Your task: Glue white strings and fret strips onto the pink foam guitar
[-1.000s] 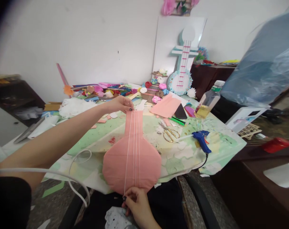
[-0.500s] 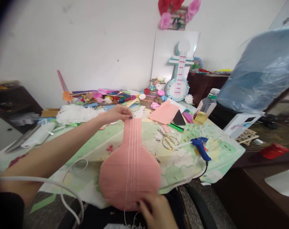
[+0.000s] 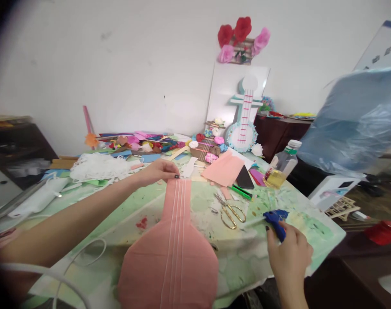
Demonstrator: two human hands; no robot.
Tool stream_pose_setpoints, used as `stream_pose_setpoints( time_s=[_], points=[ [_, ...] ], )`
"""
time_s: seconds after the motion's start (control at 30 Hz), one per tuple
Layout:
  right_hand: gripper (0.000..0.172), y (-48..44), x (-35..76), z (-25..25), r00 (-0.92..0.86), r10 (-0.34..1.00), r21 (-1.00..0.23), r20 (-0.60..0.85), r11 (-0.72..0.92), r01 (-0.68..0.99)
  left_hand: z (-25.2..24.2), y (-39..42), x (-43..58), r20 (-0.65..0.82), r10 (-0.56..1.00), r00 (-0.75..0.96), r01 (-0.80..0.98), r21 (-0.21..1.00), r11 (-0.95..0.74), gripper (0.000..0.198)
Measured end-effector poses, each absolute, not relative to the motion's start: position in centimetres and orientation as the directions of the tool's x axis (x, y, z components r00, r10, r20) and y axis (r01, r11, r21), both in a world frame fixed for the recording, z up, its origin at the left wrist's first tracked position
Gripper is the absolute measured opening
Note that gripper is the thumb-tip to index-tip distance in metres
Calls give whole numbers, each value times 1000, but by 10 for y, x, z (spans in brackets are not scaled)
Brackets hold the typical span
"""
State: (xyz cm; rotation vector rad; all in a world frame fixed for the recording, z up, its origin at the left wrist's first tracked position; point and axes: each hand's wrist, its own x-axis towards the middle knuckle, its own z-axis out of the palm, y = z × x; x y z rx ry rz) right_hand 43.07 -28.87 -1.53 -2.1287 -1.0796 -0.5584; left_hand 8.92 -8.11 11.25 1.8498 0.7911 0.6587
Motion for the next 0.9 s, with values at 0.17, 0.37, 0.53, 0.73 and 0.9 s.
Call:
stream_pose_setpoints(
  time_s=[0.17, 0.37, 0.53, 0.73, 0.9],
  points=[
    [17, -290, 338, 15, 62, 505, -219, 861, 257, 941, 111, -79, 92, 96, 776, 624, 248, 917, -313, 12],
    [33, -275, 249, 22, -319, 546, -44, 775, 550, 834, 103, -77, 94, 122, 786, 606, 186, 939, -289, 16],
    [41, -269, 241, 7, -375, 603, -1, 704, 529, 849, 94, -84, 94, 98, 833, 545, 95, 980, -177, 15],
    [41, -268, 242, -3, -383, 645, 12, 662, 501, 865, 86, -91, 98, -39, 878, 478, -65, 995, 79, 18],
    [38, -266, 239, -6, -378, 631, 29, 678, 490, 871, 75, -94, 100, -175, 887, 428, -209, 935, 285, 22]
  ],
)
